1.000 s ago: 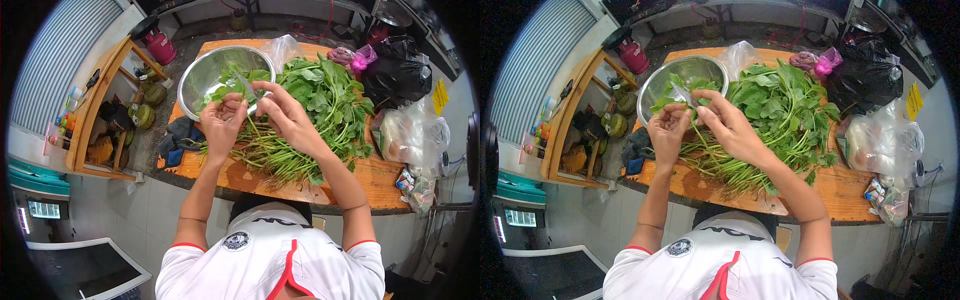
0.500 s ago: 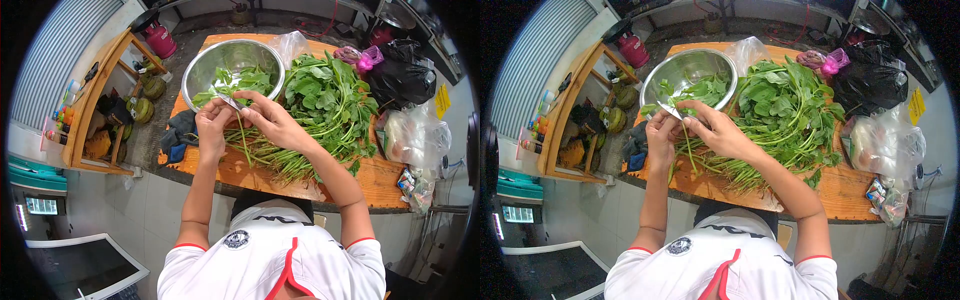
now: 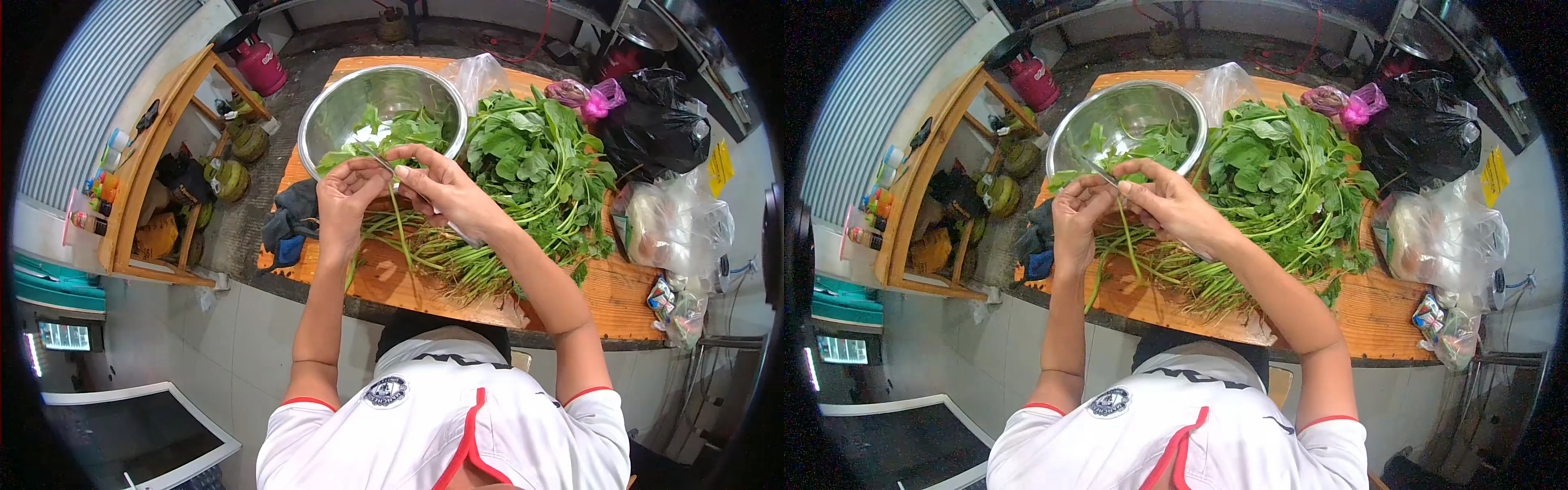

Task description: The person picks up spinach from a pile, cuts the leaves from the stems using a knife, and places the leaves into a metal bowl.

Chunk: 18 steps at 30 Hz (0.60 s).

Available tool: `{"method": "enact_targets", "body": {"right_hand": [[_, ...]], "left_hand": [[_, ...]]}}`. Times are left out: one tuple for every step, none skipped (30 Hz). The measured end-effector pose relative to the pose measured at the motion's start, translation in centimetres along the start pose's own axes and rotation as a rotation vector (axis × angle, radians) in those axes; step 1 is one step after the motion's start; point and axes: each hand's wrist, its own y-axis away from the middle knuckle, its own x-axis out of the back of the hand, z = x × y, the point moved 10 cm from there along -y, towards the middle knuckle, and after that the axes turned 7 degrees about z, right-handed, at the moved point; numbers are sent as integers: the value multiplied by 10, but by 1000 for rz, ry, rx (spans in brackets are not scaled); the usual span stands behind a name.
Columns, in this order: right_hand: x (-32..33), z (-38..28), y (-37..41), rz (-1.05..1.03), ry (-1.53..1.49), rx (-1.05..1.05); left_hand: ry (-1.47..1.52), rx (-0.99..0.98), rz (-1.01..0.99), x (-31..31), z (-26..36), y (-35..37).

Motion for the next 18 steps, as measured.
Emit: {"method": "enact_targets", "body": {"right_hand": [[1,2,-2,7,-31,-24],[1,4,-5,-6,-96,-55],[1,5,-9,-19,-161,-86],[1,7,-12,-32,-226,-117],[2,10,-15,-32,-259,-132],[3,13,-19,-33,-290,-146],[3,14,-21,-34,-321,-159],[5,13,-23,9,-348,-181],[4,16,-24,-15,-425,-207],[4,20,-26,-39,-503,-233],[3,21,-26,-65,-579,-259],[-2,21,-23,-109,-573,-276],[-4,19,-20,-118,-491,-259],[-7,14,-14,-126,-409,-241],[-9,12,-8,-131,-327,-224],[-13,11,-4,-177,-288,-196],[-14,9,-2,-186,-269,-172],[-16,7,0,-196,-250,-147]], "left_hand": [[-7,13,-8,-1,0,2],[-13,26,-17,-1,-1,2],[-16,41,-25,-1,-2,2],[-19,57,-32,0,-3,2],[-23,72,-39,2,-4,2],[-22,83,-40,5,-5,1],[-20,93,-41,7,-7,1],[-18,105,-42,9,-8,0],[-5,120,-46,10,-8,1],[7,135,-49,10,-8,1],[20,149,-52,11,-7,0],[51,159,-47,13,-7,-1],[83,168,-43,15,-8,-3],[115,179,-41,16,-8,-5],[127,186,-29,18,-8,-7],[137,195,-17,20,-9,-8],[147,204,-5,22,-9,-8],[180,200,-20,20,-8,-8]]}}
